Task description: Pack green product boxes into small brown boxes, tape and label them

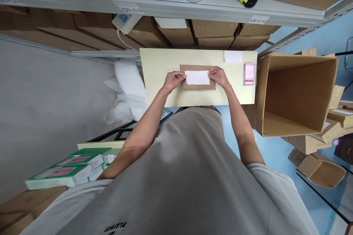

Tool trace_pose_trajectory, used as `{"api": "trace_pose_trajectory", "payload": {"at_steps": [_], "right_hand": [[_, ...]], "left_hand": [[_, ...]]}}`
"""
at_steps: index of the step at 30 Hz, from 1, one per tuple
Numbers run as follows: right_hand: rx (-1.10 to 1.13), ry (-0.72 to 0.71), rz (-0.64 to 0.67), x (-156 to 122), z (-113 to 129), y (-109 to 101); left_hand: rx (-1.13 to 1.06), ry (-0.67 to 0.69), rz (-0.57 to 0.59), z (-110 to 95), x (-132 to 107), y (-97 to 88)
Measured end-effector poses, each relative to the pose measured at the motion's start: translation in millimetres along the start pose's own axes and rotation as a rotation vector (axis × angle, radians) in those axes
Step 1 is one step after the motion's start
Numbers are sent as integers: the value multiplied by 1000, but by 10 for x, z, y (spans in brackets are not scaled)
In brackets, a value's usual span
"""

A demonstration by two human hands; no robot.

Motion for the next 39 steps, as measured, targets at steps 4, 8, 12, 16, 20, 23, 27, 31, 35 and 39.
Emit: {"api": "trace_pose_trajectory", "payload": {"at_steps": [4, 8, 12, 16, 20, 23, 27, 31, 35, 39], "right_hand": [[-39, -15, -1, -9, 19, 11], [-68, -35, -9, -23, 34, 20], [-90, -47, -22, -37, 24, 29], [-103, -71, -42, -58, -3, 41], [-111, -99, -59, -78, -29, 52], [-121, -108, -64, -81, -42, 56], [-130, -125, -66, -80, -43, 56], [-153, -148, -68, -97, -49, 56], [-191, -193, -76, -123, -91, 73], [-271, -247, -118, -136, -173, 112]], "left_hand": [[-3, -9, -20, -5, -10, 16], [5, 0, -25, -28, -11, 28], [8, 1, -41, -38, -26, 52], [4, -2, -73, -39, -59, 85], [11, -7, -101, -34, -86, 108], [15, -7, -118, -25, -93, 120], [20, 4, -128, 8, -93, 139], [7, 29, -141, 62, -91, 159], [22, 49, -164, 106, -89, 179], [60, 70, -184, 120, -93, 200]]}}
Point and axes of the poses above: each hand's wrist, its own x-axis towards the middle knuckle, its own y-axis out of the palm, z = x × y, the point moved 3 cm from there along x, towards the middle knuckle, and after that the axes turned 8 degrees about -z, right-handed, at the moved point
